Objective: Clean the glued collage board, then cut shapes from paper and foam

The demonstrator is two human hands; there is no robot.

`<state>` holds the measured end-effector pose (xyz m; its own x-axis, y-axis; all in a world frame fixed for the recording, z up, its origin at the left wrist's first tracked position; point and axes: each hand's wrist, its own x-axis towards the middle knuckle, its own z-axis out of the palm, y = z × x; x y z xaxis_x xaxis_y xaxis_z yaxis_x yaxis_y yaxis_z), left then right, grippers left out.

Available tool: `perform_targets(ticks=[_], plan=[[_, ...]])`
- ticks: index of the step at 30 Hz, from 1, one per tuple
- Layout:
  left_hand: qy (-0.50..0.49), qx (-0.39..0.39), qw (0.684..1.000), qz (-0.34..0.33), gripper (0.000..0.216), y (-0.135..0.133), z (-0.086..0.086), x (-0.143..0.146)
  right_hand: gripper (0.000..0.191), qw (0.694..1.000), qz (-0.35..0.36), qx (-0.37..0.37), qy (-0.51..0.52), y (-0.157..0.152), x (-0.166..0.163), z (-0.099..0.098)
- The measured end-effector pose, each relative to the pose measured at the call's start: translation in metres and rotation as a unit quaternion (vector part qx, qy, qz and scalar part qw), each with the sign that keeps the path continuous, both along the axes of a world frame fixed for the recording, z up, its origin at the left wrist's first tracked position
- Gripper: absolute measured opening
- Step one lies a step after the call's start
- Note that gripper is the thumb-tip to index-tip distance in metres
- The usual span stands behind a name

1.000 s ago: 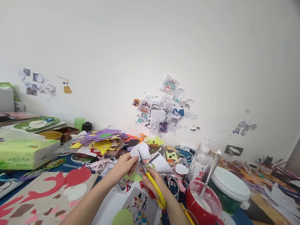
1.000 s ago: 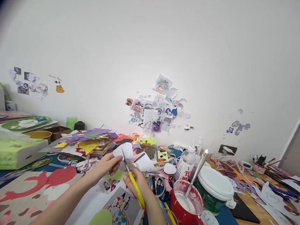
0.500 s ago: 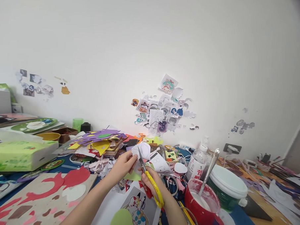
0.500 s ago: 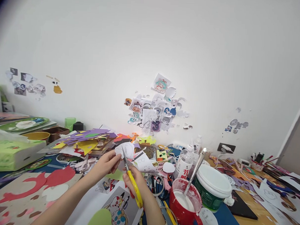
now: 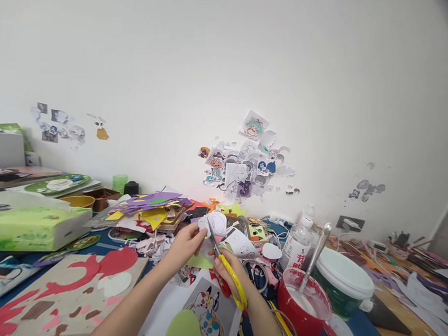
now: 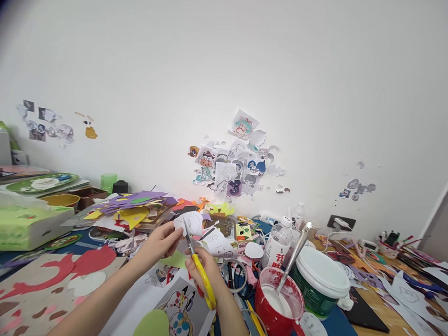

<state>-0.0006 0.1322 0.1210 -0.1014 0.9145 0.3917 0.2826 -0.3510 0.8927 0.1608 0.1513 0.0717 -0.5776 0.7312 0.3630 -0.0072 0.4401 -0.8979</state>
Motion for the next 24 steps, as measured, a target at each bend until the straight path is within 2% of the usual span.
perform_targets(ticks=[5, 12, 24], plan=[[0.012, 0.0, 1.0, 0.015, 0.023, -0.0035, 0.0036, -0.0003, 0.053, 1.0, 0.0, -0.005, -0.008, 0.001, 0.0003, -0.0011], [0.051, 0.013, 0.999, 0.001, 0.025, -0.0029, 0.0023, 0.0, 0.052, 0.999, 0.019, 0.036, -0.014, 0.0033, 0.0017, 0.0001], [0.043, 0.013, 0.999, -0.01, 0.025, -0.0035, 0.0025, 0.0012, 0.052, 0.999, 0.011, 0.051, -0.016, 0.002, 0.0032, 0.0025]])
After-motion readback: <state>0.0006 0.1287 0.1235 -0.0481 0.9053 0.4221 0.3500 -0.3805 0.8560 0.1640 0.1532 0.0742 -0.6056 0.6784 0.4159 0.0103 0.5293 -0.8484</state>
